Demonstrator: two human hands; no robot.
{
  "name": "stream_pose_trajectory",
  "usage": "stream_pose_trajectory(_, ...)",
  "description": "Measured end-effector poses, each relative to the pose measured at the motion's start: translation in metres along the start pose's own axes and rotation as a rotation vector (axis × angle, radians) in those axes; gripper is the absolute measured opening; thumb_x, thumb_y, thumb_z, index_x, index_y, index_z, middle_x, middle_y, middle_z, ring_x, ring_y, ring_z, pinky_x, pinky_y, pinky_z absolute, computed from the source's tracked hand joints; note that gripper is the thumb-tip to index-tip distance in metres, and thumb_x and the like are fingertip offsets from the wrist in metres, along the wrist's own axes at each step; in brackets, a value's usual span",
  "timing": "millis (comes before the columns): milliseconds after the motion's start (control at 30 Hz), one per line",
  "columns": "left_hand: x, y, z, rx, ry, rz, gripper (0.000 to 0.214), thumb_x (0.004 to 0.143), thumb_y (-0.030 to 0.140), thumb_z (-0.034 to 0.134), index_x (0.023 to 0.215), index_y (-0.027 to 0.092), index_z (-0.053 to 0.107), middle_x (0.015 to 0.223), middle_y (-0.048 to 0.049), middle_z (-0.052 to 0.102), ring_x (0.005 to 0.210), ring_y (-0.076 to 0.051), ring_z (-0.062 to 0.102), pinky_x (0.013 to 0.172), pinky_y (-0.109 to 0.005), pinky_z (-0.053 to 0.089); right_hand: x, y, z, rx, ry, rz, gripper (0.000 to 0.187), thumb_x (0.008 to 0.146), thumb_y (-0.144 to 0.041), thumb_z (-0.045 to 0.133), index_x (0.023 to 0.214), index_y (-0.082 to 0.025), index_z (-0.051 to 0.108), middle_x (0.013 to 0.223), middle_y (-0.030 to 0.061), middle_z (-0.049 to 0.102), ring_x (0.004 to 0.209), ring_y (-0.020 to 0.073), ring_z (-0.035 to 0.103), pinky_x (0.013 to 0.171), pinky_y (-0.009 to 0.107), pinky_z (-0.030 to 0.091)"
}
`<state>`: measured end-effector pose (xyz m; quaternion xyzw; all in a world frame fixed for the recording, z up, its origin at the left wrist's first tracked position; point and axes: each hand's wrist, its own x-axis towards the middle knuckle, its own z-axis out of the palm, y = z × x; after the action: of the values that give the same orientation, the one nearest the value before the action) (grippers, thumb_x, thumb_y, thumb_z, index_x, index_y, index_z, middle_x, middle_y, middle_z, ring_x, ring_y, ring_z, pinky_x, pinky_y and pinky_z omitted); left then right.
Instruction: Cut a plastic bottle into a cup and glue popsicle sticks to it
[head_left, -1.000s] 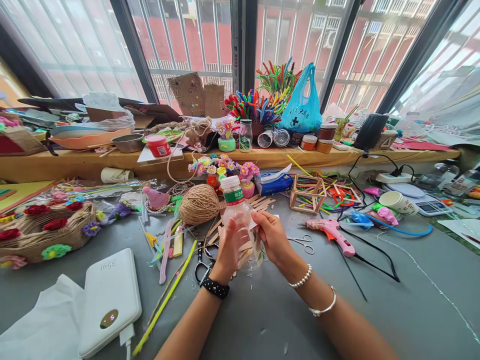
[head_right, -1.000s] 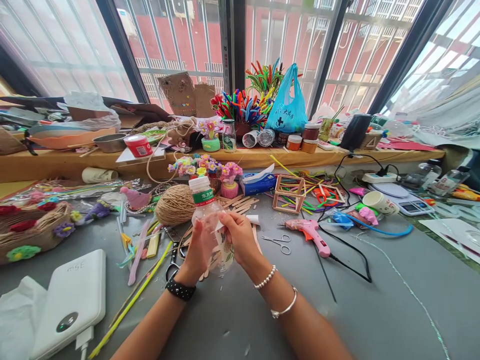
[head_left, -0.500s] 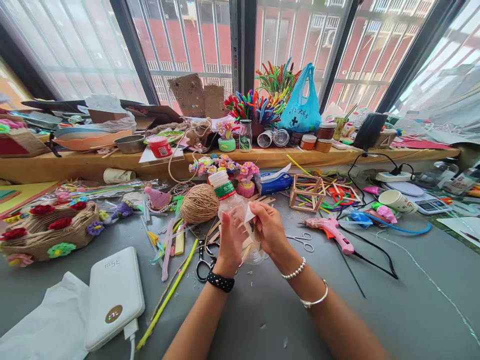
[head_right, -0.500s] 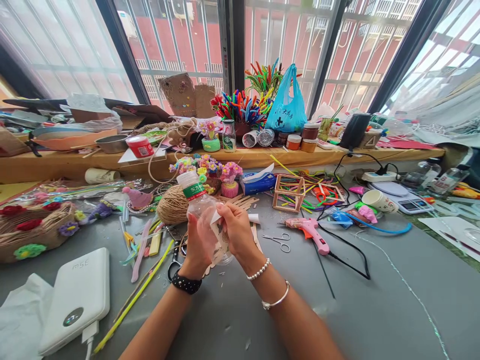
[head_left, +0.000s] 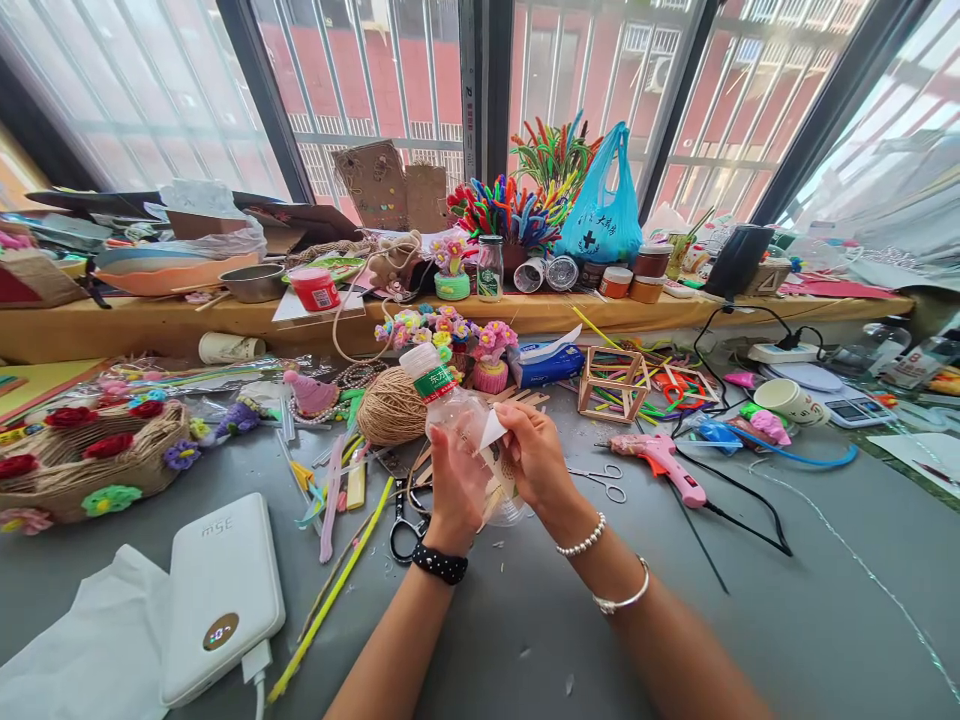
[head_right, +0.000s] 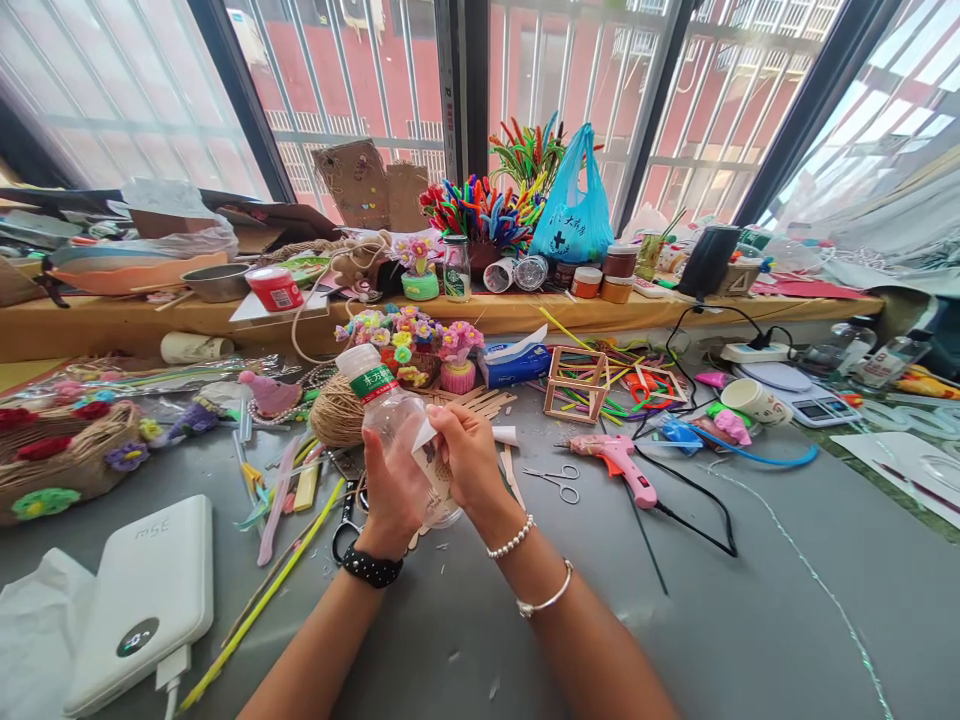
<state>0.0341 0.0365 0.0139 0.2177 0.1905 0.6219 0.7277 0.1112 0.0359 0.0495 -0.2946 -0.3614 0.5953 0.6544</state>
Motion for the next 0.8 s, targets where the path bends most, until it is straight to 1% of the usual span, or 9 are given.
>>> stream_pose_trajectory(133, -0.001, -0.001, 0.002, -0.018, -0.001, 0.012, 0.06, 0.06, 0.065, 0.053, 0.097, 0.018, 0.057, 0.085, -0.0045, 0.065, 0.079, -0.022, 0.061, 0.074, -0.034, 0.046, 0.0, 0.002, -0.001, -0.004, -0.007, -0.01, 0.031, 0.065, -0.031, 0.06, 0.046, -0.017, 0.039, 0.038, -0.01, 0.033, 0.035, 0.0024, 0.02, 0.036, 0.019, 0.014)
stream_pose_trajectory(267, 0.0, -0.003, -0.003, -0.001, 0.022, 0.023, 0.06, 0.061, 0.065, 0.053, 0.098, 0.018, 0.057, 0.086, -0.0042, 0.065, 0.078, -0.021, 0.061, 0.073, -0.033, 0.046, -0.001, 0.003, -0.003, -0.013, -0.015, -0.011, 0.031, 0.065, -0.03, 0.06, 0.045, -0.017, 0.039, 0.038, -0.01, 0.033, 0.035, 0.0027, 0.02, 0.037, 0.02, 0.014)
stream_pose_trajectory(400, 0.003, 0.004, -0.008, 0.226, -0.009, 0.114, 0.06, 0.063, 0.065, 0.05, 0.101, 0.018, 0.056, 0.087, -0.0047, 0.064, 0.077, -0.02, 0.061, 0.07, -0.032, 0.046, 0.001, -0.004, -0.012, -0.134, -0.043, 0.01, 0.034, 0.064, -0.038, 0.06, 0.048, -0.018, 0.039, 0.042, -0.0097, 0.031, 0.036, 0.0033, 0.02, 0.037, 0.02, 0.015)
stream_pose_trajectory(467, 0.003, 0.011, -0.008, 0.429, 0.006, 0.222, 0.056, 0.065, 0.062, 0.052, 0.1, 0.018, 0.056, 0.085, -0.0047, 0.063, 0.077, -0.02, 0.06, 0.07, -0.031, 0.045, 0.005, -0.014, -0.018, -0.308, -0.1, -0.017, 0.037, 0.067, -0.046, 0.057, 0.049, -0.018, 0.04, 0.043, -0.0091, 0.031, 0.037, 0.0038, 0.021, 0.038, 0.02, 0.015)
stream_pose_trajectory(533, 0.0, 0.017, -0.007, 0.656, 0.05, 0.341, 0.051, 0.067, 0.057, 0.054, 0.099, 0.017, 0.056, 0.084, -0.0047, 0.063, 0.078, -0.02, 0.06, 0.073, -0.031, 0.045, 0.012, -0.028, -0.022, -0.55, -0.144, -0.129, 0.042, 0.07, -0.053, 0.053, 0.049, -0.017, 0.042, 0.044, -0.0074, 0.033, 0.04, 0.0046, 0.026, 0.039, 0.02, 0.017)
stream_pose_trajectory(633, -0.006, 0.023, -0.005, 0.971, 0.128, 0.478, 0.05, 0.068, 0.05, 0.058, 0.106, 0.017, 0.054, 0.094, -0.0061, 0.063, 0.089, -0.022, 0.059, 0.082, -0.033, 0.042, 0.024, -0.058, -0.017, -0.722, -0.075, -0.317, 0.051, 0.079, -0.062, 0.03, 0.061, -0.018, 0.048, 0.048, -0.0057, 0.037, 0.043, 0.0065, 0.032, 0.044, 0.021, 0.024)
stream_pose_trajectory(667, -0.008, 0.024, -0.004, 1.055, 0.14, 0.505, 0.052, 0.067, 0.048, 0.06, 0.109, 0.018, 0.052, 0.099, -0.0065, 0.062, 0.094, -0.023, 0.057, 0.085, -0.034, 0.041, 0.027, -0.069, -0.012, -0.832, -0.046, -0.407, 0.052, 0.079, -0.062, 0.027, 0.066, -0.018, 0.049, 0.049, -0.0052, 0.039, 0.044, 0.0071, 0.035, 0.046, 0.021, 0.026)
stream_pose_trajectory(733, -0.011, 0.024, -0.004, 1.178, 0.148, 0.551, 0.057, 0.066, 0.046, 0.062, 0.114, 0.018, 0.049, 0.105, -0.0074, 0.061, 0.1, -0.024, 0.055, 0.089, -0.037, 0.039, 0.03, -0.087, 0.001, -1.182, -0.058, -0.545, 0.05, 0.076, -0.064, 0.035, 0.079, -0.017, 0.052, 0.052, -0.004, 0.046, 0.048, 0.0085, 0.041, 0.049, 0.022, 0.028)
stream_pose_trajectory(800, -0.013, 0.022, -0.005, 1.257, 0.161, 0.602, 0.061, 0.063, 0.045, 0.064, 0.115, 0.018, 0.047, 0.107, -0.0086, 0.06, 0.101, -0.025, 0.055, 0.09, -0.039, 0.04, 0.031, -0.099, 0.015, -1.564, -0.08, -0.596, 0.055, 0.073, -0.068, 0.036, 0.076, -0.016, 0.056, 0.053, -0.0011, 0.05, 0.049, 0.0102, 0.043, 0.049, 0.024, 0.025)
